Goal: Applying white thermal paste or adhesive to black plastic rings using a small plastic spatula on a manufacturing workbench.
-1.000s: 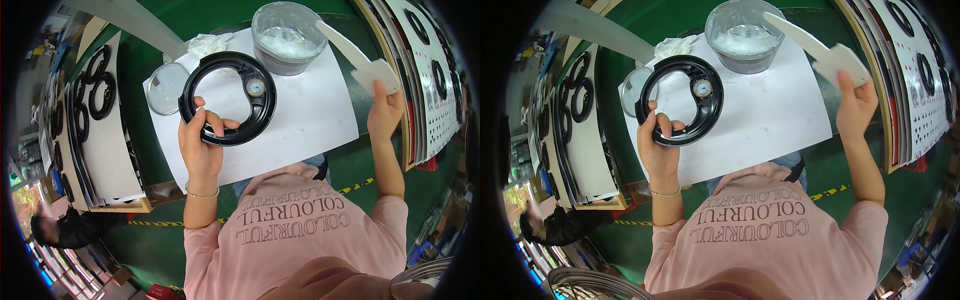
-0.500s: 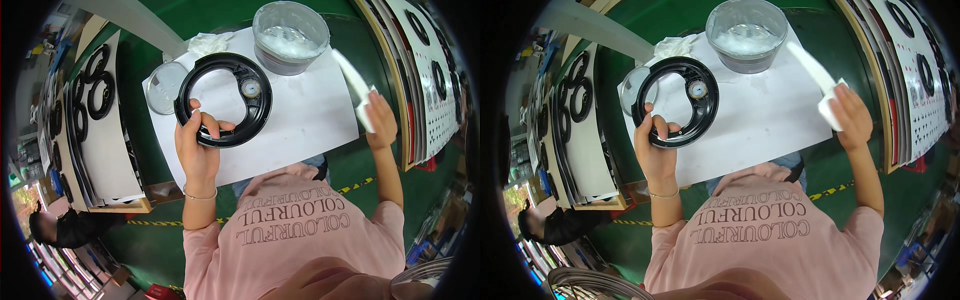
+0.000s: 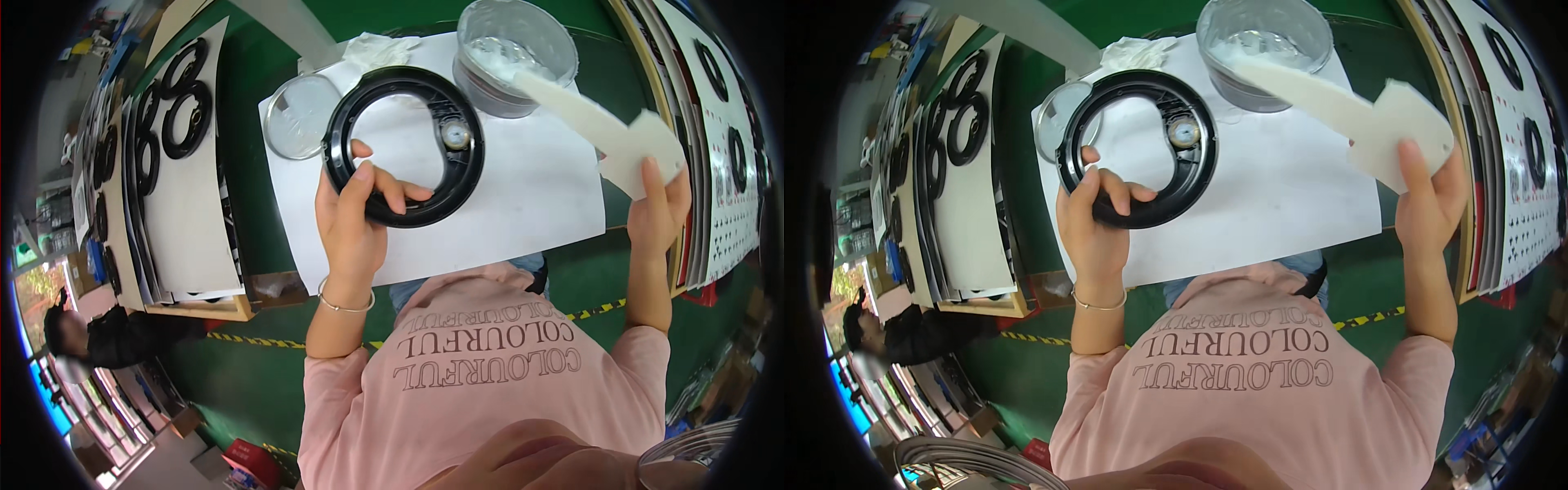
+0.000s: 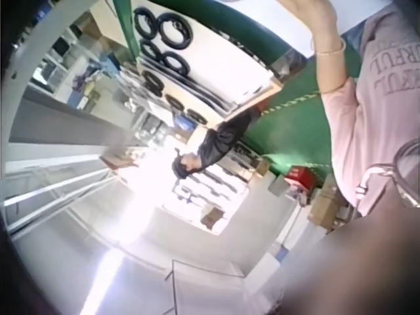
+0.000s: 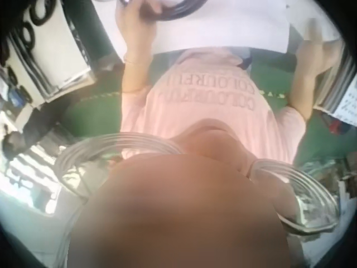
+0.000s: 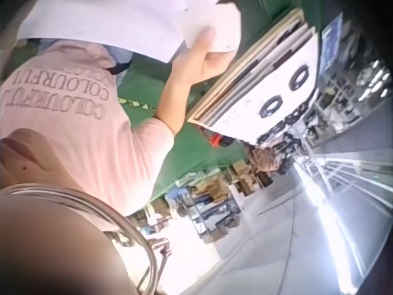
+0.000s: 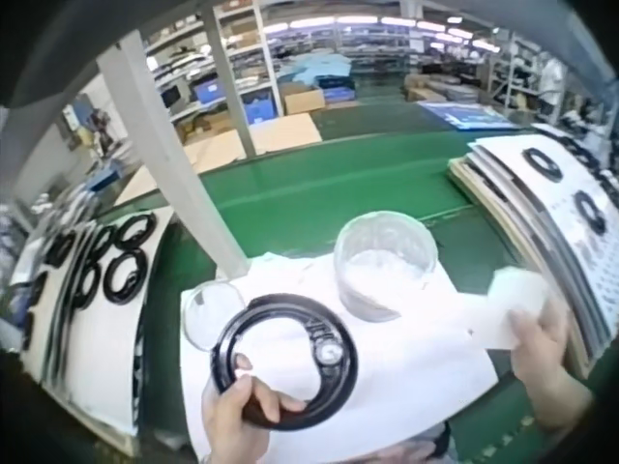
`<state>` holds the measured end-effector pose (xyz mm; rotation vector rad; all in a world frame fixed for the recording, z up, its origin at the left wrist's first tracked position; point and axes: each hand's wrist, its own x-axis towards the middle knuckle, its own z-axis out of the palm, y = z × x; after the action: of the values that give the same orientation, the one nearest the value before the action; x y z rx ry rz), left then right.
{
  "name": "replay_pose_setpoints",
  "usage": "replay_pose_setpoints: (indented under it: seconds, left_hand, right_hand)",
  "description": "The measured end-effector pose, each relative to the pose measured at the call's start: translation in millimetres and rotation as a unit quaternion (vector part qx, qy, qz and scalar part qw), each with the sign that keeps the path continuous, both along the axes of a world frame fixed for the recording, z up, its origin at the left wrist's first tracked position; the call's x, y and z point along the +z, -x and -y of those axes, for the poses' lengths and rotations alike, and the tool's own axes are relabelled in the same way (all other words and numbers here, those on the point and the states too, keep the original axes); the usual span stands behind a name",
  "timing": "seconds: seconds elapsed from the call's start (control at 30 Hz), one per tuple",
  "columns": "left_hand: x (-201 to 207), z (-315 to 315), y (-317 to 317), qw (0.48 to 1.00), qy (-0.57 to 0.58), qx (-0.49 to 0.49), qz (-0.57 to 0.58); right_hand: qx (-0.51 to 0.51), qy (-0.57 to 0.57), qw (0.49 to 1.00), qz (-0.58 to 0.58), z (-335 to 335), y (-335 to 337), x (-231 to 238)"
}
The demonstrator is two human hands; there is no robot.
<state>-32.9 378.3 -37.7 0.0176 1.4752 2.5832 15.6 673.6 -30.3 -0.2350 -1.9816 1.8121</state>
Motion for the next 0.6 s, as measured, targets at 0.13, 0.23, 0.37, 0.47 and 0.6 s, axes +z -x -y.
replay_pose_setpoints:
  seconds: [0.13, 0.23, 0.37, 0.47, 0.6]
  left_hand:
    - [3, -2, 1, 1.0, 0.01, 0.003, 0.005]
    - [1, -3, 2, 0.999, 0.026, -0.006, -0.022]
    - [2, -5, 0, 0.996, 0.063, -0.006, -0.055]
    - [2, -6, -2, 0.992, 0.091, -0.008, -0.087]
    - [2, -8, -4, 0.986, 0.112, -0.015, -0.126]
  right_hand:
    - [0.162, -0.287, 0.937, -0.118, 12, 2, 21]
    - [0.246, -0.429, 0.851, -0.177, 27, 7, 35]
    - [0.223, -0.443, 0.851, -0.17, 33, 3, 39]
    - [0.194, -0.439, 0.864, -0.153, 36, 2, 40]
    - [0.16, -0.436, 0.868, -0.176, 38, 4, 38]
